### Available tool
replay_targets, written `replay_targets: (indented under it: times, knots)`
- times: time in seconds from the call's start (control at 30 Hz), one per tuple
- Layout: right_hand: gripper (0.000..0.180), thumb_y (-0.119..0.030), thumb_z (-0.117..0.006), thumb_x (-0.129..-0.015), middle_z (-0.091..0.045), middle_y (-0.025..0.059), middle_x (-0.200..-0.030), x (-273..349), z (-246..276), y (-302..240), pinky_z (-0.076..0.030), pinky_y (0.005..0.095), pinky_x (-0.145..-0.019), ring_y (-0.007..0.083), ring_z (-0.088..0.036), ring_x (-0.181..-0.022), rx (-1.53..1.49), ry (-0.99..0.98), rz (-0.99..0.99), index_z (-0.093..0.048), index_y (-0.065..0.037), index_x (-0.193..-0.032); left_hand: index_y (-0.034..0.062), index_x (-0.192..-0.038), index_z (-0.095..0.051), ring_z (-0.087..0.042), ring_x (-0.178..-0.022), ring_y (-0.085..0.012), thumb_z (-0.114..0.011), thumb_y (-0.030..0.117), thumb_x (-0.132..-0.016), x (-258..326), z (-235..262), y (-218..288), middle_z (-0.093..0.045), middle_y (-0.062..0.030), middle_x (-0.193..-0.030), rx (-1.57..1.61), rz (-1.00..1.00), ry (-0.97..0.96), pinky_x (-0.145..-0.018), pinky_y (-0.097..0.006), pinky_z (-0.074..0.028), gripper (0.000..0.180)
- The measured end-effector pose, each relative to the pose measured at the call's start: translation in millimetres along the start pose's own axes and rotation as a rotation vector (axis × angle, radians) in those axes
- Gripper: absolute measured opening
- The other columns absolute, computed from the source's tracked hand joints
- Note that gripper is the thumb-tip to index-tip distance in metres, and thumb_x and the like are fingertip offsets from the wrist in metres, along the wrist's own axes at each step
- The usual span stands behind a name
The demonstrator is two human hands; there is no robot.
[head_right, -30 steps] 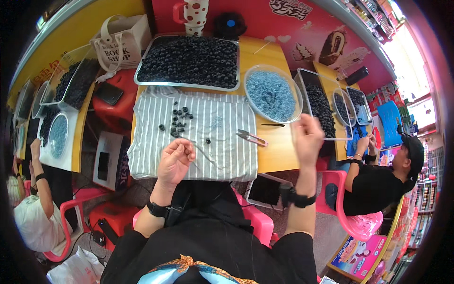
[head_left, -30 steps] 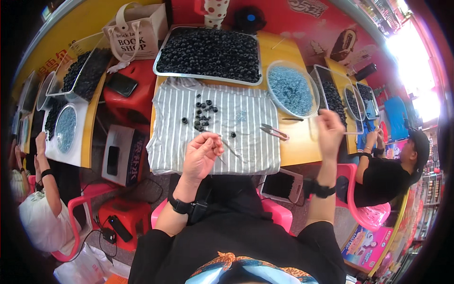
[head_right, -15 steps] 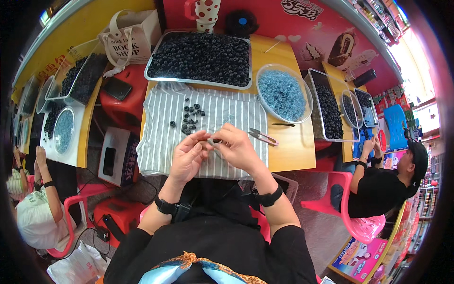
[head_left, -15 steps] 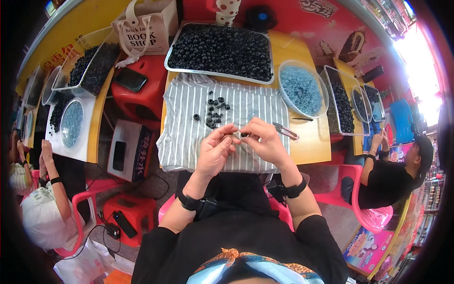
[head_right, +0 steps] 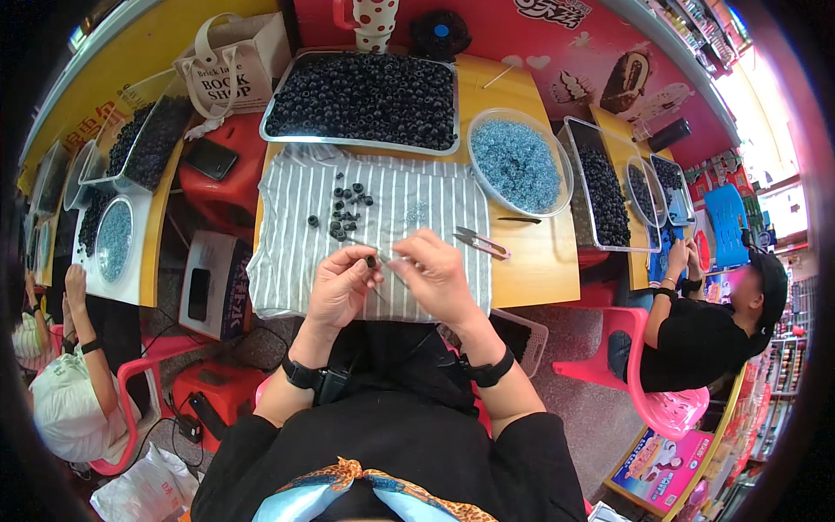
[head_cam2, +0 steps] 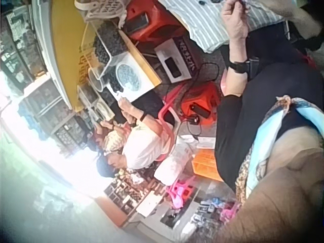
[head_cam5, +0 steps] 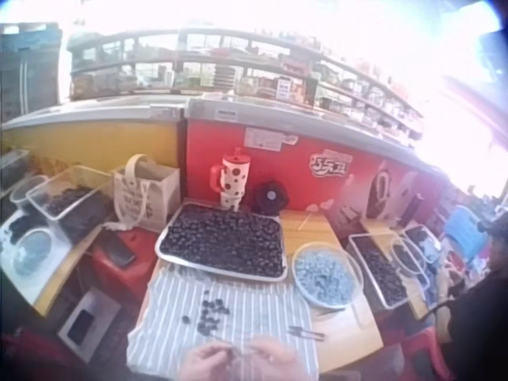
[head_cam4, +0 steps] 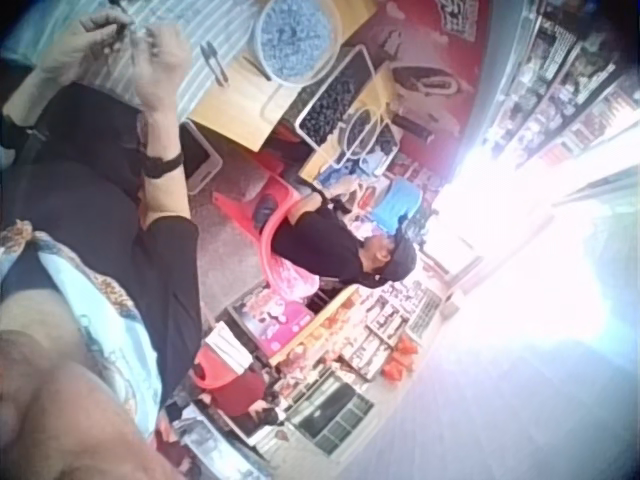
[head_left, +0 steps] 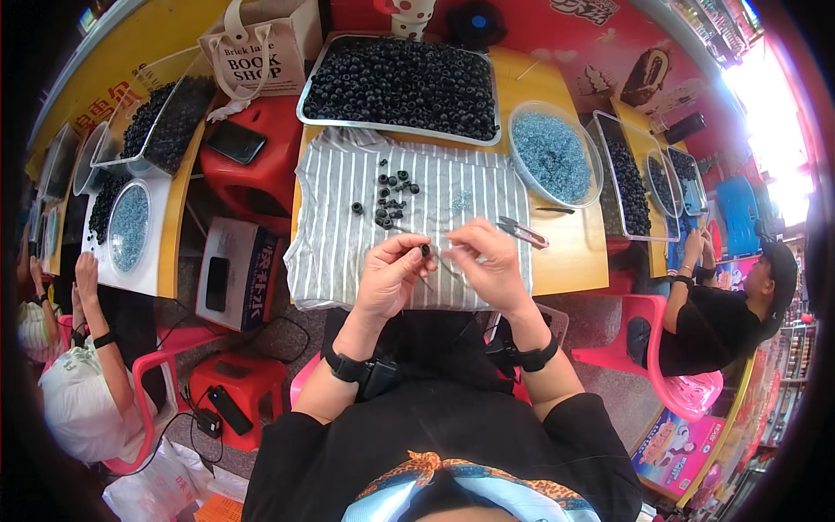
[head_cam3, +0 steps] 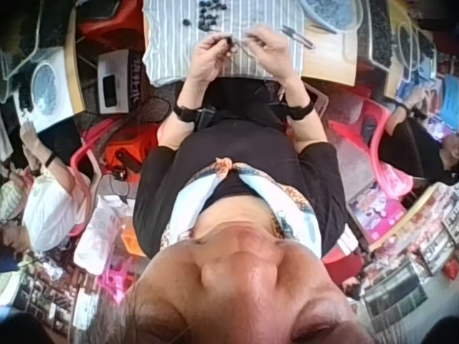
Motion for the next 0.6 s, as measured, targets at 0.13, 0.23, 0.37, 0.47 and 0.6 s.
replay_targets:
  times: [0.13, 0.23, 0.37, 0.47, 0.6]
  knots:
    - [0.01, -0.001, -0.07, -0.077, -0.057, 0.0106, -0.081, 26.3, 4.7, 31.2, -0.045, 0.0352, -0.057, 0.027, -0.059, -0.066, 0.217, 0.035, -0.139, -0.067, -0.003, -0.086, -0.0023, -0.115, -0.061, -0.064, -0.086, -0.0168, -0.058, 0.007, -0.096, -0.6, -4.1, 1.7, -0.066, -0.0106, -0.099, 0.008, 0.019, 0.023, -0.074, -0.025, -0.051, 0.021]
    - [0.007, -0.002, -0.068, -0.079, -0.056, 0.0113, -0.082, 32.1, -10.5, 19.0, -0.045, 0.0358, -0.058, 0.029, -0.059, -0.069, 0.458, 0.02, -0.004, -0.066, -0.004, -0.085, -0.0022, -0.114, -0.061, -0.064, -0.086, -0.0169, -0.058, 0.007, -0.096, -0.2, -3.2, 2.2, -0.065, -0.0105, -0.099, 0.011, 0.028, 0.037, -0.074, -0.024, -0.051, 0.021]
    - [0.009, 0.002, -0.067, -0.079, -0.055, 0.0123, -0.081, 35.3, -18.0, 14.0, -0.046, 0.0365, -0.059, 0.0313, -0.059, -0.071, 0.514, 0.038, 0.089, -0.065, -0.003, -0.086, -0.0022, -0.114, -0.062, -0.064, -0.086, -0.0168, -0.059, 0.006, -0.095, -0.8, -6.9, 2.2, -0.066, -0.0104, -0.099, -0.007, 0.034, 0.029, -0.074, -0.025, -0.05, 0.021]
    - [0.011, 0.006, -0.066, -0.078, -0.056, 0.0117, -0.08, 27.7, -11.6, 7.6, -0.047, 0.0331, -0.058, 0.0271, -0.061, -0.069, 0.142, 0.095, 0.052, -0.063, 0.0, -0.087, -0.0022, -0.113, -0.062, -0.064, -0.086, -0.0165, -0.06, 0.005, -0.094, -1.3, -9.0, 1.3, -0.067, -0.01, -0.099, -0.019, 0.034, 0.014, -0.075, -0.026, -0.05, 0.021]
    - [0.01, 0.011, -0.064, -0.078, -0.058, 0.0082, -0.078, 10.0, -12.0, -12.3, -0.047, 0.0243, -0.054, 0.0138, -0.061, -0.064, -0.134, 0.067, 0.051, -0.061, 0.002, -0.084, -0.0026, -0.112, -0.062, -0.063, -0.086, -0.0148, -0.06, 0.004, -0.094, 1.4, -5.7, -1.1, -0.066, -0.0097, -0.101, -0.046, 0.038, -0.016, -0.075, -0.027, -0.051, 0.02]
Point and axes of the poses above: each hand's wrist, its own x-axis away from the middle knuckle, its own z-axis out of the back of the hand, y = z × x, the point moved 10 cm from there along -x, towards the middle knuckle
